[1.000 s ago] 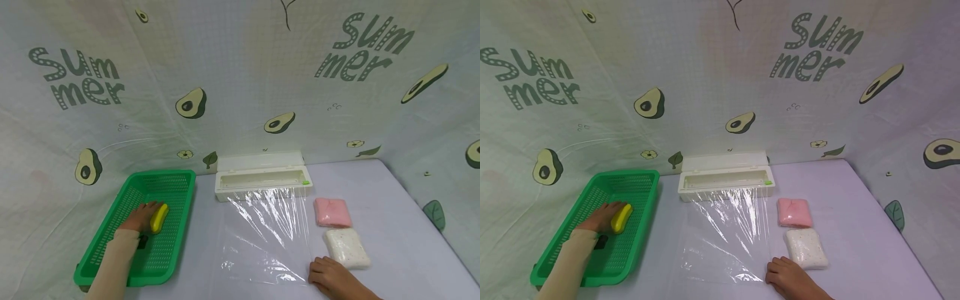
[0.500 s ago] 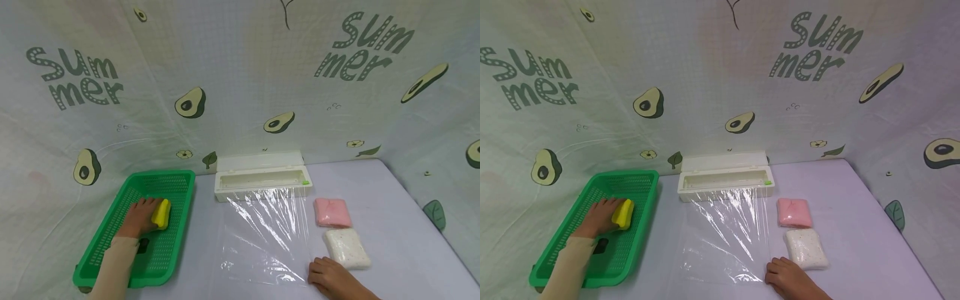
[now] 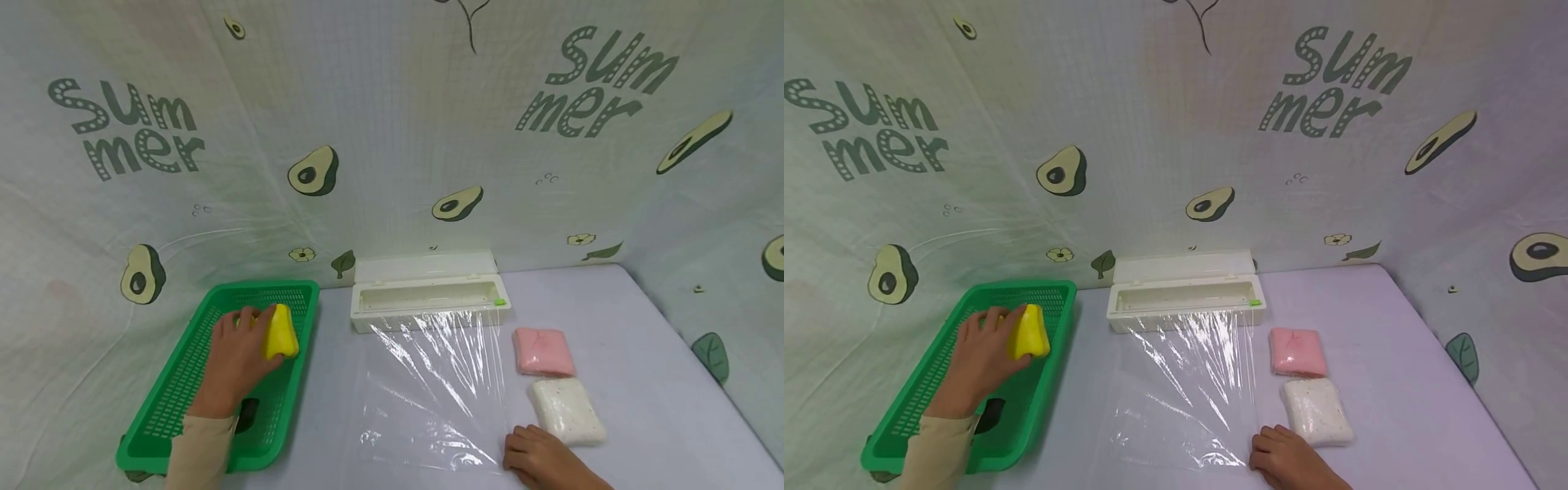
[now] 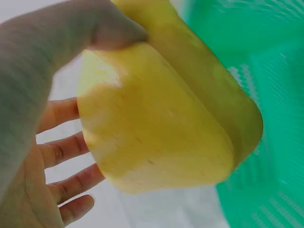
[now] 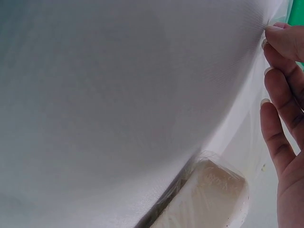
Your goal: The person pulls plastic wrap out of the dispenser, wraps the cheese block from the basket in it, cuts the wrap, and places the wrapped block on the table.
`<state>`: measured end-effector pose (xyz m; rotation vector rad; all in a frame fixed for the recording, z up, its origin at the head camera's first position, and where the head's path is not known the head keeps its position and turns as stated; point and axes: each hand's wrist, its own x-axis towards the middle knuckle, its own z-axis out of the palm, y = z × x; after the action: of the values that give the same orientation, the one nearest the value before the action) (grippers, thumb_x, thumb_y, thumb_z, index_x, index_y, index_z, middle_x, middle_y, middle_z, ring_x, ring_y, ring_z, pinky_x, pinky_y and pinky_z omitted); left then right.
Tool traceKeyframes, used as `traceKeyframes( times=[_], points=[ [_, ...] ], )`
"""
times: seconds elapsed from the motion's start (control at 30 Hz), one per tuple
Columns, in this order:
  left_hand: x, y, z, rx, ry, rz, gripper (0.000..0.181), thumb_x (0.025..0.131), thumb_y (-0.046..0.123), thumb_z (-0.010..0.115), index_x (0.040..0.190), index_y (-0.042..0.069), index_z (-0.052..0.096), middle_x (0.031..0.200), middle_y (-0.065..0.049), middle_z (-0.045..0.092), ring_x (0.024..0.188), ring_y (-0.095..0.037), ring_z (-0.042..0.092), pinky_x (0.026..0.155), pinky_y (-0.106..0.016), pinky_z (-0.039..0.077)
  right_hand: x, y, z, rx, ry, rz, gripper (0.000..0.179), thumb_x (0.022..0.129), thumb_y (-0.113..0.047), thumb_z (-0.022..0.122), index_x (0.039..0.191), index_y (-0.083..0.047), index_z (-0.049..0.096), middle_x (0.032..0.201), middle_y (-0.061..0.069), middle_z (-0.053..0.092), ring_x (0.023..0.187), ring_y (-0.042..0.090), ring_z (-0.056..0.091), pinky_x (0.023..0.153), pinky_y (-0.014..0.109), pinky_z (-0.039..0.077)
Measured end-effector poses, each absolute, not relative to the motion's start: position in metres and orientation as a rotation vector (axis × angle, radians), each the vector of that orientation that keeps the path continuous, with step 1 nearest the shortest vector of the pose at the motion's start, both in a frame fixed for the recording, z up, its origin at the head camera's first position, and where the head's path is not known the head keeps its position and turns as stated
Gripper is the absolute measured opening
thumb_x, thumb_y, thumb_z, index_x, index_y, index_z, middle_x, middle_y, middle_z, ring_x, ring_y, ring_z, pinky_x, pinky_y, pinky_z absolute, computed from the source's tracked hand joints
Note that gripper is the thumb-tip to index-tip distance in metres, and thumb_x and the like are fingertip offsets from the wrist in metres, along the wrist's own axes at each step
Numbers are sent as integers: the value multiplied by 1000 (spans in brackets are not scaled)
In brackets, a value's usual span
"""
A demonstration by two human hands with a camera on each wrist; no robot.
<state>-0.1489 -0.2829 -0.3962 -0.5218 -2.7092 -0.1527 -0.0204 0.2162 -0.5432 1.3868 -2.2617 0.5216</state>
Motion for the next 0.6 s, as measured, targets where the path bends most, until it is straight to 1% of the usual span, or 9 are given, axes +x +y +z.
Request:
traceKeyframes(
  times=[0.1, 0.3, 0.43, 0.6],
  points=[
    [-142, -265, -384, -535, -2686, -159, 80, 60, 31, 79, 129, 6, 47, 109, -19, 46, 101, -43, 37, 87, -57, 25, -20, 216, -543, 1389, -2264, 527, 28, 52, -11, 74, 73, -24, 61, 80, -16, 51, 71, 2, 44, 63, 16, 32],
    [-126, -224, -371, -648, -2615, -128, 81, 59, 40, 76, 129, 9, 50, 109, -16, 47, 99, -39, 41, 86, -56, 27, -20, 217, -543, 1387, -2267, 517, 28, 51, -11, 74, 72, -25, 61, 80, -16, 51, 71, 2, 44, 63, 16, 32],
    [-118, -193, -375, -734, -2632, -125, 82, 59, 45, 72, 131, 14, 49, 108, -12, 46, 99, -34, 41, 88, -53, 27, -20, 216, -542, 1391, -2265, 514, 28, 51, -11, 73, 73, -24, 61, 80, -16, 51, 71, 2, 44, 62, 15, 32],
    [-108, -156, -392, -842, -2685, -160, 83, 60, 51, 70, 133, 19, 48, 109, -5, 46, 99, -28, 41, 92, -49, 25, -20, 216, -541, 1389, -2262, 515, 28, 51, -11, 73, 72, -24, 61, 80, -16, 51, 70, 2, 44, 62, 15, 32]
  ],
)
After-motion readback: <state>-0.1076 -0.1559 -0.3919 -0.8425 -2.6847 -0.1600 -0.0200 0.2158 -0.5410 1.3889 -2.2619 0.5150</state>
